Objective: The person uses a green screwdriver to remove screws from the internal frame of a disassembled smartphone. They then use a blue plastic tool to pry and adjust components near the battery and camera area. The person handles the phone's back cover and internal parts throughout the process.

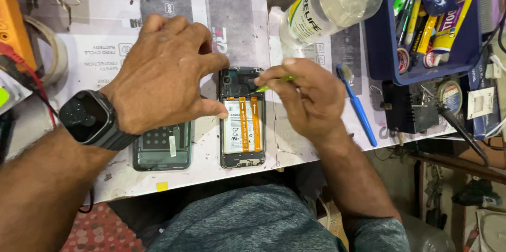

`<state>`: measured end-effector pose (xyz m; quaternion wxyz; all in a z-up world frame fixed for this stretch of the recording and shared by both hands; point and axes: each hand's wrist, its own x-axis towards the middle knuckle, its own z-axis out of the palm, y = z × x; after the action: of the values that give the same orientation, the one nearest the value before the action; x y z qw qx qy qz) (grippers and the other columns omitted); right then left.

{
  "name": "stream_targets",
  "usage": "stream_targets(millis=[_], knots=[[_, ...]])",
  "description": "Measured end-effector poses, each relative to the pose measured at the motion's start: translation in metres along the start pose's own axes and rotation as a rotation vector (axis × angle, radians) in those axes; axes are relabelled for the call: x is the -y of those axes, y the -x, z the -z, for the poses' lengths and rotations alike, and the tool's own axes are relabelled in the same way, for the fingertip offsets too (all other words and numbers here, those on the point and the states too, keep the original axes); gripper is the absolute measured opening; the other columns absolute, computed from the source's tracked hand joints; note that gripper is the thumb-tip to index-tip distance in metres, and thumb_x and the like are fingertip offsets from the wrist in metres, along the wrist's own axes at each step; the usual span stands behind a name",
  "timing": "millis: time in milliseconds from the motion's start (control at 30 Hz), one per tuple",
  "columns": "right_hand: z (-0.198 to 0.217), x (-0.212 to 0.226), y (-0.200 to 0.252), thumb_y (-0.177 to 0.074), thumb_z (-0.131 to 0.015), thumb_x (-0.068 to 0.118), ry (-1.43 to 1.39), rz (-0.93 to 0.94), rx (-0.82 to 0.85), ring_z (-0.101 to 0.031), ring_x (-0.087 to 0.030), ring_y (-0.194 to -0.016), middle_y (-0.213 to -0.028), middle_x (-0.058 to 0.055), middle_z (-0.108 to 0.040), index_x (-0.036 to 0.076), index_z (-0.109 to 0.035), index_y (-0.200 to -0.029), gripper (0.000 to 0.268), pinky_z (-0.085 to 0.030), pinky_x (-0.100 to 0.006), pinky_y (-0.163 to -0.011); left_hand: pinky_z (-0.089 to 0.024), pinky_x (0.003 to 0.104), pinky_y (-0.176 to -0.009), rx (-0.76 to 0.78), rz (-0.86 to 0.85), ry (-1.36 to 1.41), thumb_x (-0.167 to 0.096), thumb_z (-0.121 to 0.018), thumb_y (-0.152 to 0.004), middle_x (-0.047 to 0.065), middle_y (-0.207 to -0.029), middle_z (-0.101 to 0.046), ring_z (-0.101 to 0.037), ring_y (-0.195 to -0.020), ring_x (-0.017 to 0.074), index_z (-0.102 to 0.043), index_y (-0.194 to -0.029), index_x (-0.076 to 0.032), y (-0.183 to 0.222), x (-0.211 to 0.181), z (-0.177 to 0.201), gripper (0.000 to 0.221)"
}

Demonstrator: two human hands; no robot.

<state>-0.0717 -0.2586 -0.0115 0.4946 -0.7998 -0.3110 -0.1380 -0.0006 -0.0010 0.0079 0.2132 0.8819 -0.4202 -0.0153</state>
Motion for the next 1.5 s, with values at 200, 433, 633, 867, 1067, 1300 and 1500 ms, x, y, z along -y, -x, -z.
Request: stream_targets(millis=[200,433,633,867,1067,1300,1500], knots=[[0.001,0.0,0.0,-0.107,-0.059,-0.012,0.025,-0.017,0.017,-0.078,-0.026,-0.094,-0.105,-0.021,-0.072,0.006,-0.039,-0.141,0.043,-0.07,-0.032,-0.079,-0.036,0.049,-0.096,-0.001,-0.006,-0.031,-0.066,-0.086,-0.055,0.011,-0.107,-0.067,-0.057,-0.105,0.0294,-0.079,-0.108,-0.013,0.002,0.001,-0.003,0.075],[0.0,0.005,0.003,-0.107,-0.06,-0.012,0.027,-0.02,0.039,-0.078,-0.027,-0.096,-0.11,-0.022,-0.072,0.009,-0.038,-0.142,0.047,-0.069,-0.035,-0.083,-0.036,0.049,-0.095,-0.001,-0.002,-0.02,-0.065,-0.087,-0.055,0.011,-0.107,-0.067,-0.057,-0.105,0.029,-0.079,-0.109,-0.013,0.002,0.001,-0.002,0.075],[0.005,0.009,-0.001,-0.108,-0.058,-0.008,0.071,-0.006,0.133,-0.078,-0.028,-0.101,-0.114,-0.021,-0.072,0.013,-0.035,-0.145,0.049,-0.068,-0.036,-0.087,-0.036,0.048,-0.094,0.01,0.008,-0.002,-0.062,-0.088,-0.057,0.011,-0.107,-0.067,-0.057,-0.105,0.0288,-0.079,-0.111,-0.014,0.002,0.002,-0.001,0.073],[0.008,0.01,-0.003,-0.109,-0.054,-0.007,-0.005,-0.033,0.178,-0.076,-0.03,-0.107,-0.12,-0.022,-0.071,0.014,-0.035,-0.148,0.048,-0.068,-0.037,-0.091,-0.036,0.048,-0.098,-0.01,0.001,-0.018,-0.067,-0.087,-0.058,0.01,-0.11,-0.067,-0.057,-0.109,0.0283,-0.079,-0.113,-0.015,0.004,0.005,-0.007,0.076],[0.005,0.005,0.0,-0.107,-0.059,-0.012,-0.031,-0.066,0.099,-0.077,-0.027,-0.102,-0.114,-0.021,-0.071,0.009,-0.04,-0.147,0.049,-0.069,-0.034,-0.087,-0.036,0.048,-0.099,-0.033,-0.019,-0.047,-0.066,-0.086,-0.059,0.011,-0.111,-0.067,-0.057,-0.109,0.0285,-0.079,-0.112,-0.015,0.004,0.006,-0.009,0.074],[0.003,0.001,0.002,-0.104,-0.065,-0.013,-0.034,-0.054,0.032,-0.077,-0.026,-0.098,-0.109,-0.02,-0.071,0.006,-0.044,-0.142,0.047,-0.07,-0.035,-0.084,-0.036,0.048,-0.099,0.009,0.011,-0.02,-0.066,-0.086,-0.059,0.011,-0.108,-0.067,-0.057,-0.108,0.028,-0.079,-0.113,-0.015,0.004,0.004,-0.009,0.074],[0.008,0.006,-0.005,-0.097,-0.074,-0.003,0.183,0.086,0.127,-0.078,-0.026,-0.099,-0.107,-0.018,-0.074,0.011,-0.043,-0.138,0.053,-0.067,-0.029,-0.078,-0.036,0.048,-0.095,0.026,0.017,-0.024,-0.063,-0.087,-0.057,0.011,-0.106,-0.067,-0.057,-0.106,0.0286,-0.079,-0.11,-0.015,0.003,0.002,-0.004,0.072]])
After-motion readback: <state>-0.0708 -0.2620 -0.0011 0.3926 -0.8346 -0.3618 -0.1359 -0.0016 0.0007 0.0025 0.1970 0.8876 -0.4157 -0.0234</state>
